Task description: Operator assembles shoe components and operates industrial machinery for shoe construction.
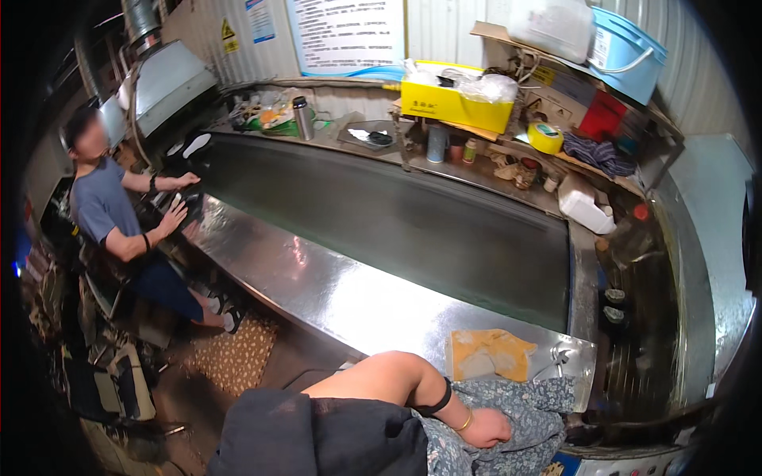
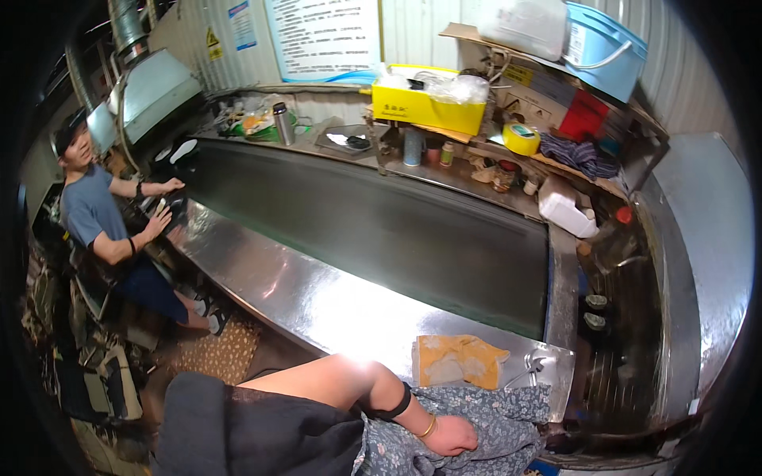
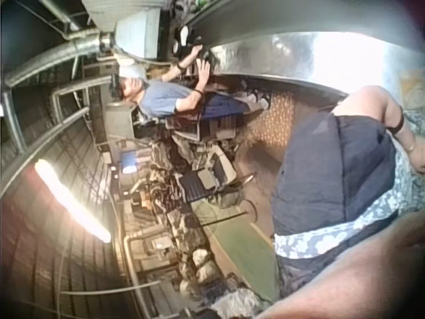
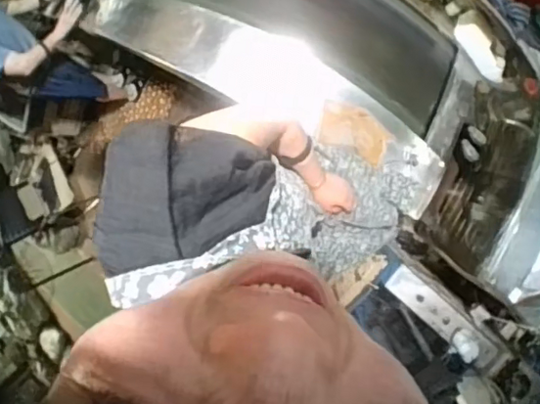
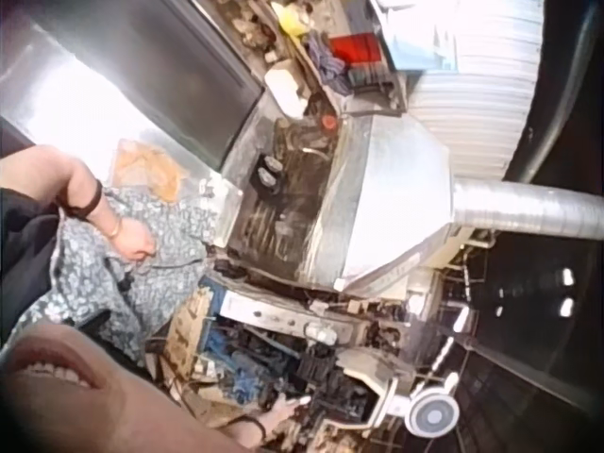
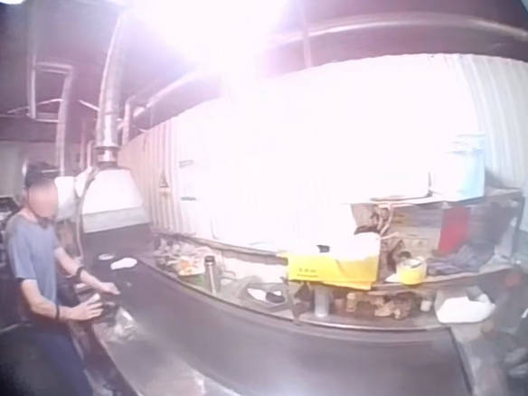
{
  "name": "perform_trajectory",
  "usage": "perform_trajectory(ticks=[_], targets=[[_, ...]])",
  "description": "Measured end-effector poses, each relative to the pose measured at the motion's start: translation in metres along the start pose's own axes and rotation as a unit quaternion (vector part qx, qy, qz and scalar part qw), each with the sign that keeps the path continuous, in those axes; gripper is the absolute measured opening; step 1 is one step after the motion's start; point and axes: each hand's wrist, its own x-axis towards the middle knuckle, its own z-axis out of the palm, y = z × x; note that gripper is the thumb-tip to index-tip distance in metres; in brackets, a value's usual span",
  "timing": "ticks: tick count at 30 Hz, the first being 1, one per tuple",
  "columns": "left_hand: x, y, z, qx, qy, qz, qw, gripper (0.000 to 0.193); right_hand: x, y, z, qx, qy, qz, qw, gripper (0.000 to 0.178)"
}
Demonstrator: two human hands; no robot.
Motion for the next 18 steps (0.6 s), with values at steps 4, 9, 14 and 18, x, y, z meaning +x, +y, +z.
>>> perform_trajectory(ticks=[4, 9, 14, 18], targets=[[0.001, 0.003, -0.006, -0.007, 0.004, 0.005, 1.0, 0.016, -0.014, 0.061, -0.068, -0.052, 0.115, 0.042, 0.991, 0.074], [-0.001, 0.003, -0.025, -0.063, -0.02, -0.015, 0.998, 0.021, -0.087, 0.085, -0.217, -0.204, 0.284, 0.05, 0.936, 0.076], [0.032, 0.003, -0.029, -0.351, -0.074, -0.22, 0.907, 0.017, -0.149, 0.004, -0.174, -0.069, 0.178, 0.16, 0.969, 0.074], [0.076, 0.013, -0.046, -0.601, 0.075, -0.374, 0.702, 0.056, -0.18, -0.101, -0.045, 0.231, -0.017, 0.096, 0.968, 0.081]])
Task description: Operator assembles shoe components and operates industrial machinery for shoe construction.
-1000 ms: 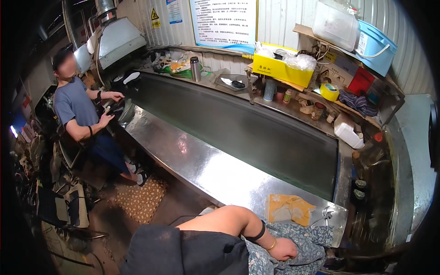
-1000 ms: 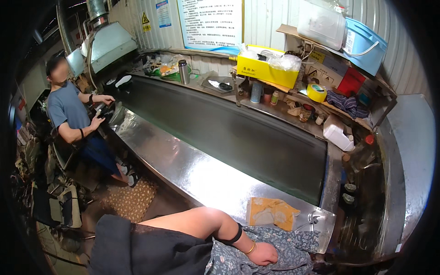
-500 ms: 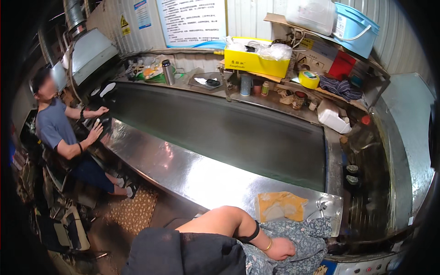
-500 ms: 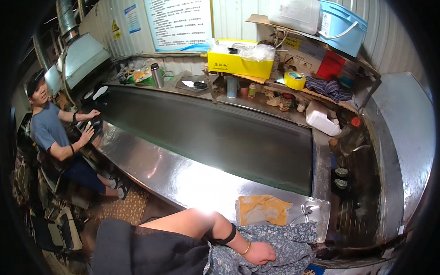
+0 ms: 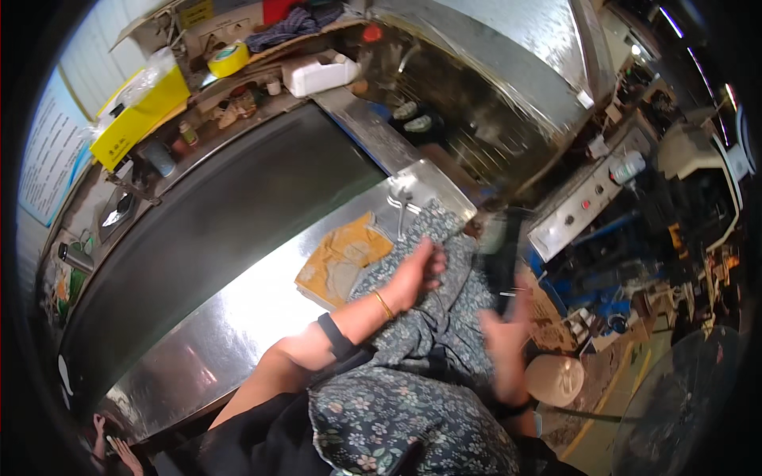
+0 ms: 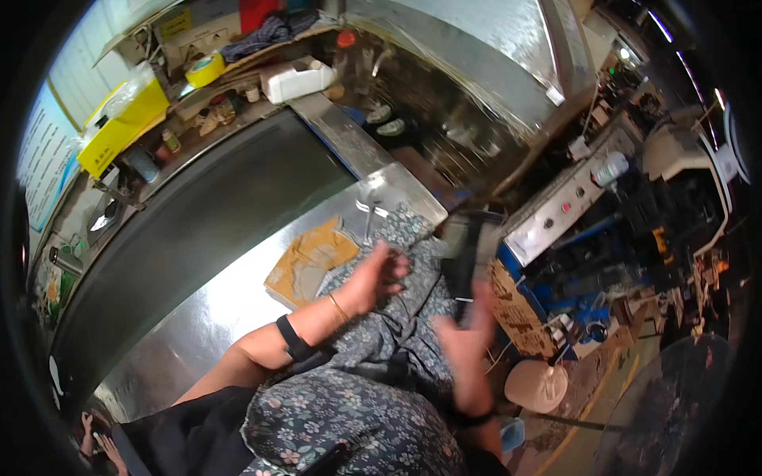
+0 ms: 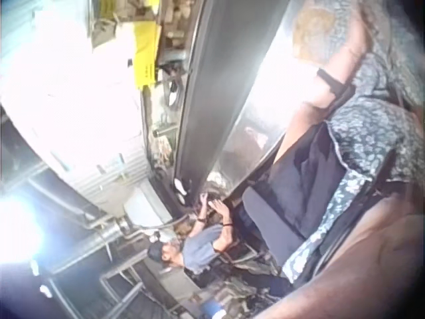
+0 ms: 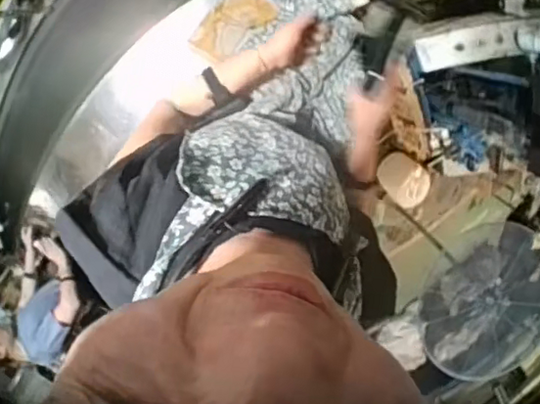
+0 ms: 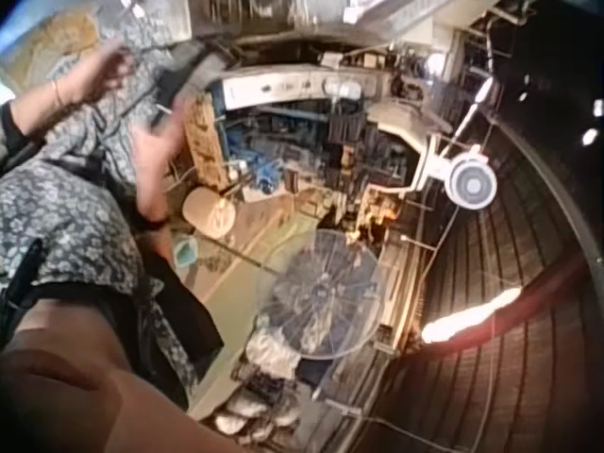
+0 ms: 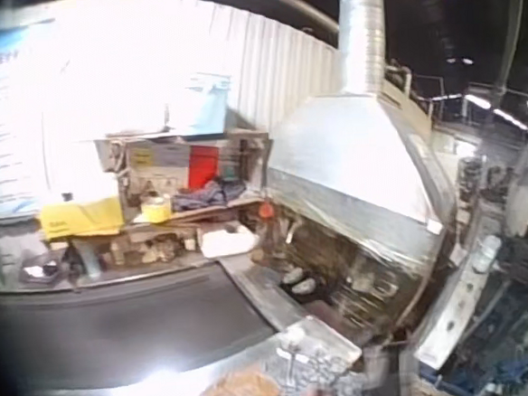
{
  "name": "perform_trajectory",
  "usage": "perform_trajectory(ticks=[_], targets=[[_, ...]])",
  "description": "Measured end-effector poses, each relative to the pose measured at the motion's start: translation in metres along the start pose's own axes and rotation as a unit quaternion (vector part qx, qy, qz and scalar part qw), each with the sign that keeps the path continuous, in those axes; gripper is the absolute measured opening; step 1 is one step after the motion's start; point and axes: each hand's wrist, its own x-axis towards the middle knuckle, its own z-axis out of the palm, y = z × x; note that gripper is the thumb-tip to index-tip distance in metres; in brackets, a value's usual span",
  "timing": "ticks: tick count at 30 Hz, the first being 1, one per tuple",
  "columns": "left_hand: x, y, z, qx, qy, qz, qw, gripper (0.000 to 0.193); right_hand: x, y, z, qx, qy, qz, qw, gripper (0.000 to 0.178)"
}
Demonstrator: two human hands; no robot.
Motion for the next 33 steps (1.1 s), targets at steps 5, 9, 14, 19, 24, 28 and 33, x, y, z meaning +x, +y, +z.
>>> perform_trajectory(ticks=[5, 9, 14, 19, 24, 28, 33], targets=[[-0.032, 0.056, -0.036, -0.092, 0.024, -0.05, 0.994, 0.055, 0.004, -0.052, 0.062, -0.009, -0.286, -0.157, 0.945, 0.066], [-0.049, 0.049, -0.041, -0.114, -0.033, -0.083, 0.989, 0.043, 0.059, -0.056, 0.08, 0.24, -0.196, 0.068, 0.949, 0.051], [-0.045, 0.029, -0.014, -0.094, -0.115, -0.002, 0.989, 0.044, 0.088, -0.04, 0.092, 0.405, -0.358, 0.08, 0.838, 0.058], [-0.039, 0.026, -0.023, -0.057, -0.08, -0.082, 0.992, 0.044, 0.083, -0.046, 0.076, 0.326, -0.353, 0.062, 0.875, 0.043], [-0.037, 0.008, -0.035, -0.065, -0.164, -0.193, 0.965, 0.038, 0.056, -0.043, 0.083, 0.117, -0.275, -0.095, 0.95, 0.037], [-0.033, 0.003, -0.025, -0.054, -0.081, -0.124, 0.988, 0.035, 0.062, -0.023, 0.082, 0.154, -0.259, -0.094, 0.949, 0.039], [-0.032, 0.011, -0.02, -0.016, -0.124, -0.111, 0.986, 0.049, 0.075, -0.023, 0.069, 0.491, -0.313, 0.158, 0.797, 0.046]])
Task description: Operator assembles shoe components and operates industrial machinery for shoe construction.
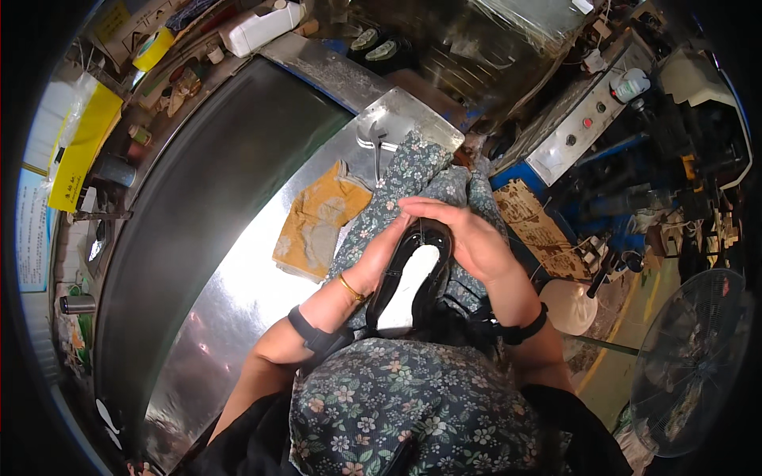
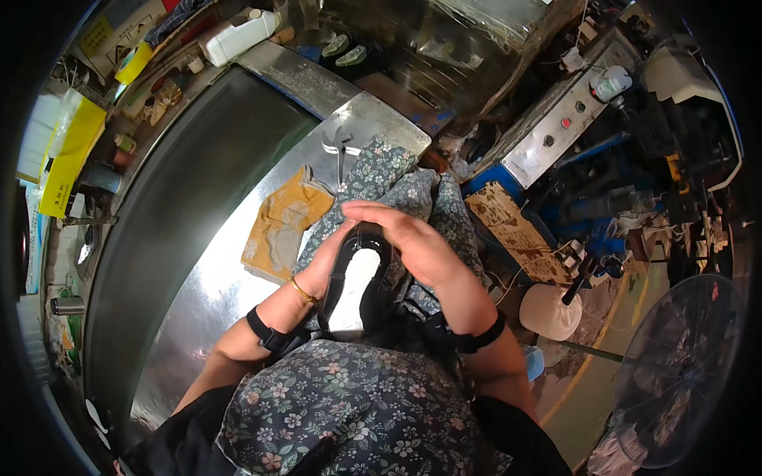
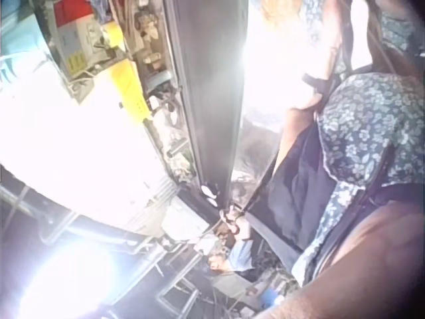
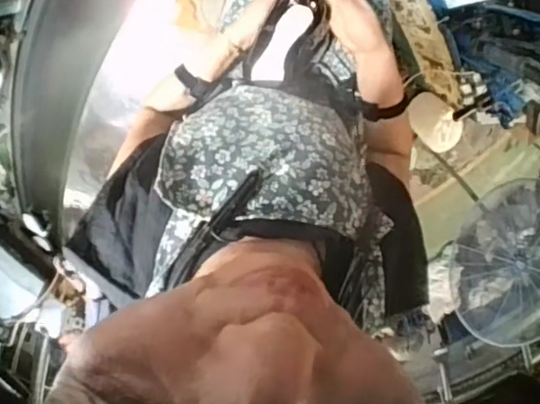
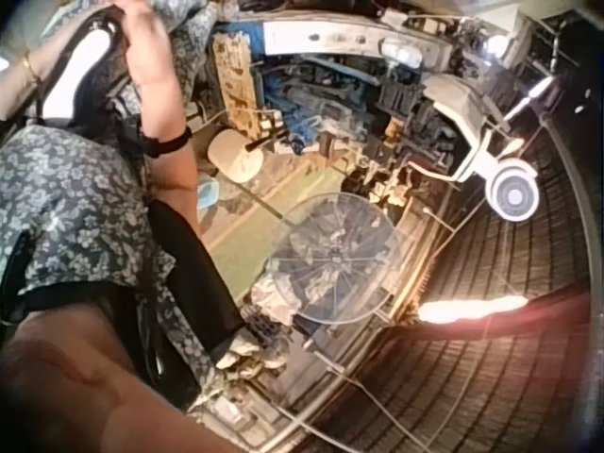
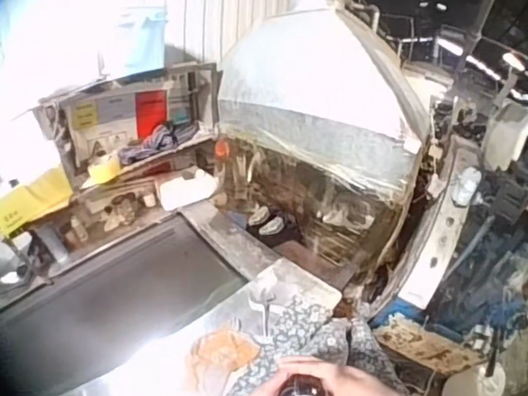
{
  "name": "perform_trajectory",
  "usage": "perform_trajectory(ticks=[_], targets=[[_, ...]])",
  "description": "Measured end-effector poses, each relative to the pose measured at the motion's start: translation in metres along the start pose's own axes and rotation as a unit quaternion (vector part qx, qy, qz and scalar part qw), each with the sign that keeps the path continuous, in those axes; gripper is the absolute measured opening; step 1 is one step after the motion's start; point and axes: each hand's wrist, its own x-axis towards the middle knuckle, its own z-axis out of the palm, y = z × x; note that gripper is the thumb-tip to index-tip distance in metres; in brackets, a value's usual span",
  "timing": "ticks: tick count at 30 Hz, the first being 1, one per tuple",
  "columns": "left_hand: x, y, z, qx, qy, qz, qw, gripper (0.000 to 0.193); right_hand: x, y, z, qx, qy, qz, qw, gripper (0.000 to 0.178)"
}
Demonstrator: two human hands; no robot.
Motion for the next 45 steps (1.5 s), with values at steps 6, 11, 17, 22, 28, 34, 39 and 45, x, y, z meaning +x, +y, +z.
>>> perform_trajectory(ticks=[6, 11, 17, 22, 28, 34, 39, 45], targets=[[-0.004, -0.011, 0.013, 0.169, 0.113, 0.091, 0.975, 0.045, -0.017, 0.006, 0.024, -0.432, 0.065, -0.164, 0.884, 0.038], [-0.011, -0.004, 0.063, 0.494, 0.062, 0.166, 0.851, 0.036, -0.07, -0.033, -0.035, -0.096, 0.085, 0.064, 0.99, 0.047], [-0.02, 0.048, 0.013, 0.609, 0.019, 0.32, 0.725, 0.058, -0.135, -0.017, -0.074, 0.084, 0.257, 0.272, 0.923, 0.046], [-0.032, 0.063, -0.1, 0.777, 0.189, 0.22, 0.559, 0.052, -0.076, -0.003, -0.11, 0.0, 0.381, 0.026, 0.924, 0.038], [-0.038, 0.033, -0.145, 0.807, 0.132, 0.234, 0.526, 0.057, 0.159, 0.007, -0.192, -0.347, 0.348, -0.154, 0.857, 0.047], [-0.037, 0.017, -0.151, 0.748, 0.16, 0.262, 0.589, 0.059, 0.242, 0.041, -0.158, -0.353, 0.048, -0.076, 0.931, 0.035], [-0.043, 0.016, -0.151, 0.752, 0.162, 0.304, 0.562, 0.065, 0.112, 0.082, -0.068, -0.437, 0.02, 0.032, 0.899, 0.02], [-0.061, 0.019, -0.155, 0.793, 0.169, 0.256, 0.527, 0.067, 0.029, 0.102, -0.041, -0.591, -0.022, -0.038, 0.806, 0.02]])
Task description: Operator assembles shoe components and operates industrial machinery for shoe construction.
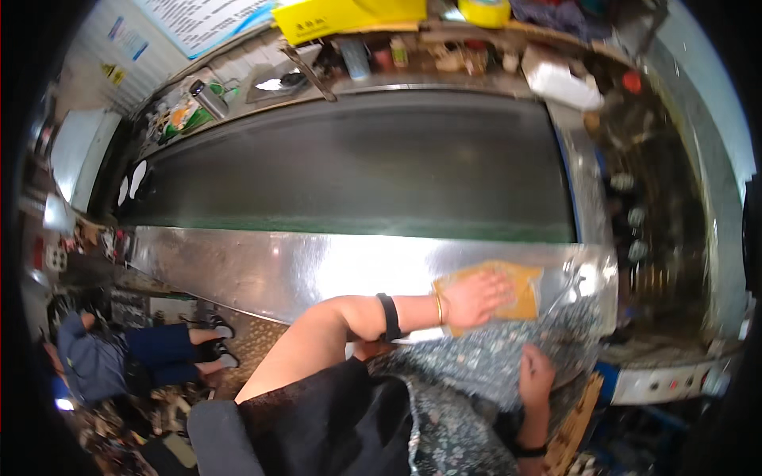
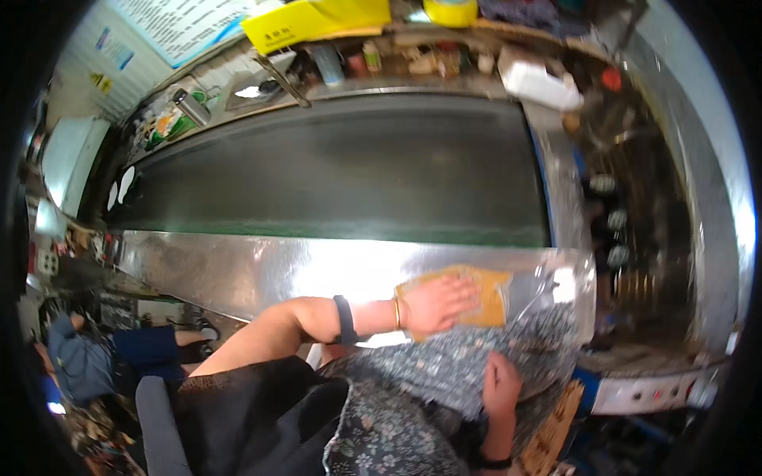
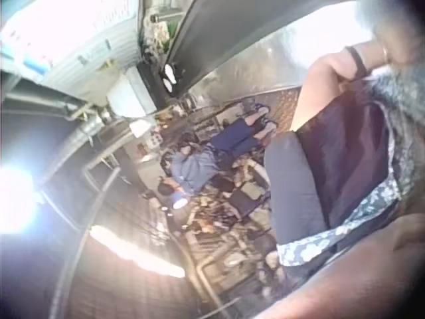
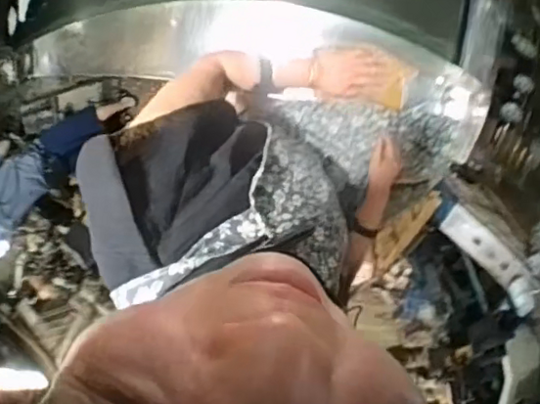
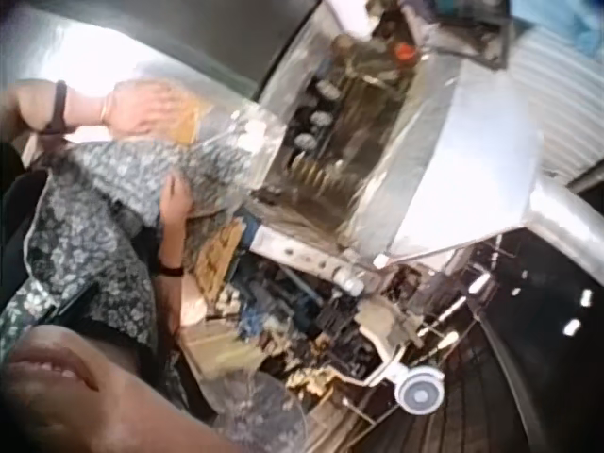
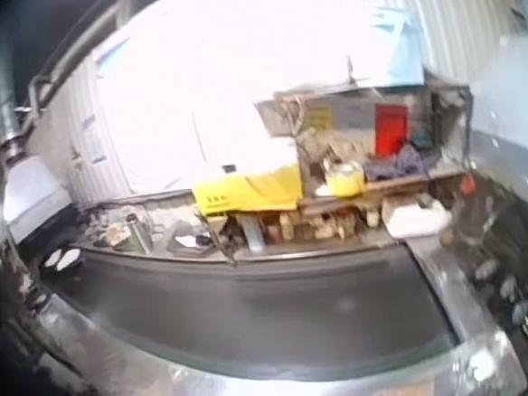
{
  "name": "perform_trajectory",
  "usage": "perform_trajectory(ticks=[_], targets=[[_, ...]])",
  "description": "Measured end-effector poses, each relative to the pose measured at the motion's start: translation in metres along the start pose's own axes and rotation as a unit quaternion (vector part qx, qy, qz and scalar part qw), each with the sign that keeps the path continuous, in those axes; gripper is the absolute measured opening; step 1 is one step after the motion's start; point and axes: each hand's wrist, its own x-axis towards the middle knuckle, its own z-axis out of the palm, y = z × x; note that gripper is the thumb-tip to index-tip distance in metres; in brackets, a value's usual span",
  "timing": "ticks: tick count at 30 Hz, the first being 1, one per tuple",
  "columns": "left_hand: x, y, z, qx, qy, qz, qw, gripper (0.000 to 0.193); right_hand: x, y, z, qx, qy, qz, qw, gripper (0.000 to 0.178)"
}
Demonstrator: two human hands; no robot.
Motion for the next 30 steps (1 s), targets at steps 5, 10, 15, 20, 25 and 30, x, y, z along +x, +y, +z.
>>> perform_trajectory(ticks=[5, 10, 15, 20, 25, 30], targets=[[-0.108, -0.016, -0.048, 0.048, 0.035, -0.116, 0.992, 0.061, 0.006, -0.011, 0.006, -0.026, 0.029, 0.041, 0.998, 0.02], [-0.283, -0.032, -0.116, 0.144, 0.059, -0.376, 0.913, 0.058, 0.044, -0.011, 0.008, -0.028, 0.113, 0.016, 0.993, 0.02], [-0.431, -0.053, -0.137, 0.223, 0.226, -0.691, 0.65, 0.061, 0.049, 0.0, 0.019, -0.018, 0.059, -0.005, 0.998, 0.019], [-0.401, -0.08, -0.127, 0.243, 0.173, -0.82, 0.488, 0.072, 0.026, -0.004, 0.031, -0.096, 0.054, -0.037, 0.993, 0.02], [-0.251, -0.019, -0.09, 0.223, 0.13, -0.56, 0.787, 0.069, 0.033, -0.009, 0.037, -0.078, 0.095, 0.012, 0.992, 0.02], [-0.096, 0.017, -0.033, 0.116, 0.017, -0.259, 0.959, 0.065, 0.037, -0.011, 0.038, 0.003, 0.124, -0.025, 0.992, 0.018]])
